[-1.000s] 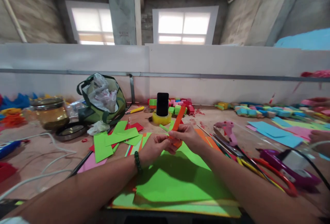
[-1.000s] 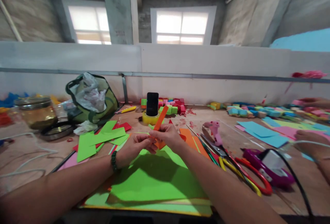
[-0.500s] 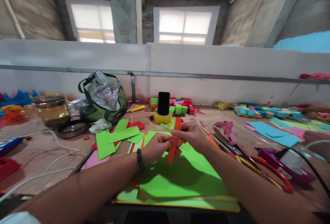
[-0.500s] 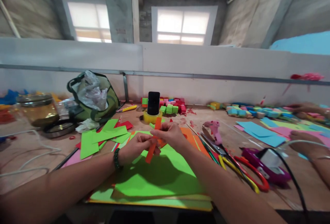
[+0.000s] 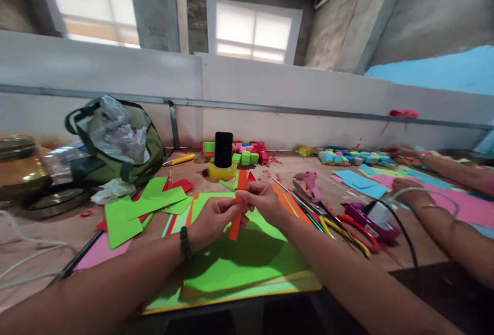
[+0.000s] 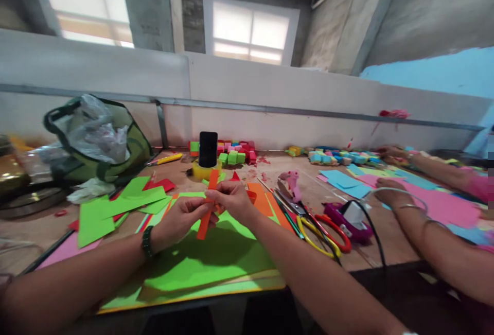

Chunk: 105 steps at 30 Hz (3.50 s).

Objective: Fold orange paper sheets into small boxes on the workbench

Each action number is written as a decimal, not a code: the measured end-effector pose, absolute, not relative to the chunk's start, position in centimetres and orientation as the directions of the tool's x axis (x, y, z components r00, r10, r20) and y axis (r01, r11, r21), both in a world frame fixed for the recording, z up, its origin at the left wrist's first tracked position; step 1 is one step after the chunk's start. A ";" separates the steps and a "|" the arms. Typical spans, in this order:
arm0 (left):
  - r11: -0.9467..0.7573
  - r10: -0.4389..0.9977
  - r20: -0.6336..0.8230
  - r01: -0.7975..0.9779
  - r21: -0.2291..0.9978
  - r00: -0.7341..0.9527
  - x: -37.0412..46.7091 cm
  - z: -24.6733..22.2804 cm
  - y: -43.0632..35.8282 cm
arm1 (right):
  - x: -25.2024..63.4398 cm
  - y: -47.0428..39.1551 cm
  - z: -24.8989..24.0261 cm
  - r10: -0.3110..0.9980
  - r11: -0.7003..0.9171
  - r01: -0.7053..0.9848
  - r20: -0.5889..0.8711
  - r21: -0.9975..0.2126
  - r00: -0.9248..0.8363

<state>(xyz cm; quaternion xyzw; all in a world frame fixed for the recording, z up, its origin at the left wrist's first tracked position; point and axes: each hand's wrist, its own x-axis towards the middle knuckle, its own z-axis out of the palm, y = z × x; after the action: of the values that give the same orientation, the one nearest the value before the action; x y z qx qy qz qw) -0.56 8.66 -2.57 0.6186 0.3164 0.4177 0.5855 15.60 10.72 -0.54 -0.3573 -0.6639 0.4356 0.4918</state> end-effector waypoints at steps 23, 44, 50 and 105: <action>-0.189 0.887 0.164 0.016 0.982 0.432 -2.6 -1.7 11.1 | 12.8 12.7 -0.6 0.827 0.558 0.257 0.555 -0.789 -0.091; 0.186 0.908 -0.002 -0.399 0.898 0.418 -2.8 -2.9 12.7 | 15.8 12.6 -1.8 -0.078 0.813 0.337 0.662 0.475 -0.745; 0.109 0.980 -0.036 -0.380 0.919 0.195 -4.0 -2.7 14.2 | 15.5 11.7 -1.7 -0.134 0.841 0.221 0.586 0.494 -0.799; 0.110 0.950 -0.060 -0.149 0.983 0.306 -3.3 -2.5 12.7 | 15.7 12.8 -2.0 0.295 0.928 0.371 0.695 -0.044 -0.656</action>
<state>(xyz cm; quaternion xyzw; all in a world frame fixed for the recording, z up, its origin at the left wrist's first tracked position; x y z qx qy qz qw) -3.26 12.69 -2.49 0.5050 0.3965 0.4357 0.6308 15.72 12.81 -2.00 -0.1834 -0.9084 -0.0509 0.3723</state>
